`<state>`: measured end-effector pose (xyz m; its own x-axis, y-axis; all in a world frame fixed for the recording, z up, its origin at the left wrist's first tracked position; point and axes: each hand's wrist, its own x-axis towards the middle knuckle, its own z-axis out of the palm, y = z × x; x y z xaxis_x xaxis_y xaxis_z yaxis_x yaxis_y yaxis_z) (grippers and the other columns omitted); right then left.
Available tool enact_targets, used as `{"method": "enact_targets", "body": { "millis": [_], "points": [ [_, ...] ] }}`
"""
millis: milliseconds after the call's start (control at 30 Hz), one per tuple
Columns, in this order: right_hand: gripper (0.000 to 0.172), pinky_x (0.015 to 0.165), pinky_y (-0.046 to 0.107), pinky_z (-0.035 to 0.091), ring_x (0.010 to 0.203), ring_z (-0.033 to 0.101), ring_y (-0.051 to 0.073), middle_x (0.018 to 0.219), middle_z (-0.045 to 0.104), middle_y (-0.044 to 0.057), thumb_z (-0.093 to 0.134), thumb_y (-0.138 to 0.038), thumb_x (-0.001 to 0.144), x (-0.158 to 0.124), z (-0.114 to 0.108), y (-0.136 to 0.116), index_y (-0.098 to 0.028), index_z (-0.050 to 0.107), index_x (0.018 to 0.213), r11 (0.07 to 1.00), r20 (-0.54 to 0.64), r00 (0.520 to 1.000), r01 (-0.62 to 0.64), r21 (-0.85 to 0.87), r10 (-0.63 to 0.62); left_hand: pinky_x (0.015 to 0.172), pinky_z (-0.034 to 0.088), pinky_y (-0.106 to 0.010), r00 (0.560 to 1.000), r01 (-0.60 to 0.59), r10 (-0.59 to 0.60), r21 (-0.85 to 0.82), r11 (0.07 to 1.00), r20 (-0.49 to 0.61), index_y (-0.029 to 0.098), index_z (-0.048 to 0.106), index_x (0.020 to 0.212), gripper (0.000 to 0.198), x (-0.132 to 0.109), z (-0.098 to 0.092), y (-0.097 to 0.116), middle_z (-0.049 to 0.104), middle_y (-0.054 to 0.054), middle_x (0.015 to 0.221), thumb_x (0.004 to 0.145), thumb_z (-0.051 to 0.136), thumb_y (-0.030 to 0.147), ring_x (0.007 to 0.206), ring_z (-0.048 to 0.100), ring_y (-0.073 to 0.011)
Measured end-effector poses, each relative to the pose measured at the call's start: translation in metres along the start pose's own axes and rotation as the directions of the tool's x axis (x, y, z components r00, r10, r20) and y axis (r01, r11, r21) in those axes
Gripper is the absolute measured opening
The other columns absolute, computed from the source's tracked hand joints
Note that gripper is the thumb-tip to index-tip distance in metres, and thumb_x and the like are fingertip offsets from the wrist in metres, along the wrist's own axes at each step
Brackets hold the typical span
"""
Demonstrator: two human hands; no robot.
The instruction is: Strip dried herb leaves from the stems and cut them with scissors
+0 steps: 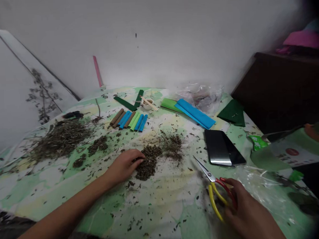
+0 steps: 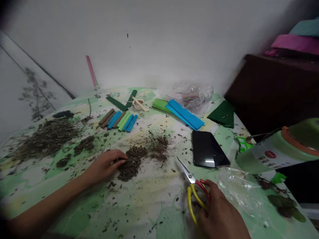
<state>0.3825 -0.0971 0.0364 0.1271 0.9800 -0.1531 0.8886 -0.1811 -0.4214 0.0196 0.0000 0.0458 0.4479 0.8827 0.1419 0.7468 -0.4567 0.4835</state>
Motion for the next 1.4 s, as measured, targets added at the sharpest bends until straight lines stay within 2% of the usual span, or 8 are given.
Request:
{"method": "enact_targets", "body": {
  "millis": [233,533,733,833,1000,1100,1267,1400],
  "points": [
    [0.071,0.071,0.032,0.051,0.076,0.063,0.021,0.084,0.064,0.005,0.067,-0.041,0.067,-0.039,0.034,-0.027,-0.023,0.038,0.129,0.668,0.318,0.946,-0.201,0.717,-0.056,0.079,0.046,-0.030,0.957,-0.186,0.173,0.034,0.982,0.231,0.021,0.065,0.103,0.026,0.026,0.001,0.000,0.066,-0.009,0.095,0.089,0.044,0.026,0.091,0.059,-0.0201],
    [0.064,0.066,0.029,0.048,0.070,0.057,0.017,0.080,0.060,0.002,0.076,-0.050,0.055,-0.064,0.105,-0.079,-0.026,0.057,0.111,0.174,0.281,0.933,-0.245,0.954,-0.224,0.076,0.045,-0.030,0.910,-0.325,0.285,0.092,0.941,0.302,0.019,0.067,0.103,0.029,0.034,0.007,-0.012,0.065,-0.010,0.090,0.089,0.041,0.022,0.086,0.058,-0.0199],
    [0.058,0.050,0.017,0.042,0.056,0.050,0.007,0.080,0.055,0.000,0.077,-0.050,0.058,-0.071,0.111,-0.112,-0.024,0.057,0.105,-0.106,0.298,0.926,-0.328,0.939,-0.231,0.077,0.045,-0.031,0.920,-0.314,0.289,0.054,0.948,0.263,0.019,0.069,0.088,0.026,0.033,0.012,-0.013,0.065,-0.009,0.086,0.088,0.043,0.021,0.085,0.058,-0.0205],
    [0.060,0.038,0.013,0.030,0.044,0.041,0.003,0.074,0.054,-0.003,0.073,-0.055,0.062,-0.075,0.107,-0.117,-0.025,0.053,0.110,-0.094,0.367,0.902,-0.395,0.914,-0.229,0.078,0.045,-0.031,0.942,-0.271,0.261,0.020,0.962,0.209,0.017,0.067,0.084,0.023,0.030,0.013,-0.010,0.064,-0.008,0.084,0.087,0.044,0.021,0.085,0.057,-0.0203],
    [0.062,0.051,0.018,0.043,0.066,0.056,0.011,0.086,0.059,0.003,0.072,-0.062,0.057,-0.078,0.106,-0.125,-0.026,0.057,0.105,-0.105,0.366,0.924,-0.377,0.920,-0.112,0.079,0.045,-0.033,0.975,-0.188,0.189,-0.019,0.982,0.119,0.017,0.063,0.083,0.020,0.022,0.011,-0.010,0.064,-0.008,0.084,0.088,0.044,0.023,0.085,0.057,-0.0203],
    [0.066,0.046,0.020,0.040,0.053,0.051,0.009,0.079,0.058,0.002,0.066,-0.065,0.061,-0.073,0.105,-0.128,-0.025,0.054,0.112,-0.017,0.379,0.910,-0.387,0.922,-0.169,0.080,0.045,-0.034,0.995,-0.097,0.098,-0.088,0.991,0.013,0.018,0.061,0.082,0.016,0.017,0.007,-0.012,0.064,-0.006,0.085,0.086,0.047,0.024,0.086,0.058,-0.0202],
    [0.070,0.073,0.032,0.049,0.079,0.059,0.020,0.098,0.058,0.008,0.053,-0.062,0.073,-0.053,0.097,-0.127,-0.023,0.039,0.129,0.380,0.137,0.939,-0.008,0.925,-0.314,0.072,0.049,-0.032,0.983,0.001,-0.044,-0.231,0.973,-0.178,0.019,0.058,0.081,0.012,0.007,-0.002,-0.009,0.063,-0.005,0.083,0.083,0.048,0.024,0.079,0.059,-0.0190],
    [0.084,0.095,0.044,0.038,0.117,0.044,0.032,0.132,0.039,0.016,0.062,-0.041,0.068,-0.039,0.081,-0.133,-0.020,0.025,0.140,0.779,0.053,0.959,0.194,0.597,-0.279,0.072,0.050,-0.033,0.949,-0.028,-0.033,-0.189,0.982,-0.314,0.021,0.058,0.081,0.012,-0.004,-0.005,-0.006,0.063,-0.005,0.083,0.085,0.048,0.026,0.080,0.060,-0.0196]
  ]
}}
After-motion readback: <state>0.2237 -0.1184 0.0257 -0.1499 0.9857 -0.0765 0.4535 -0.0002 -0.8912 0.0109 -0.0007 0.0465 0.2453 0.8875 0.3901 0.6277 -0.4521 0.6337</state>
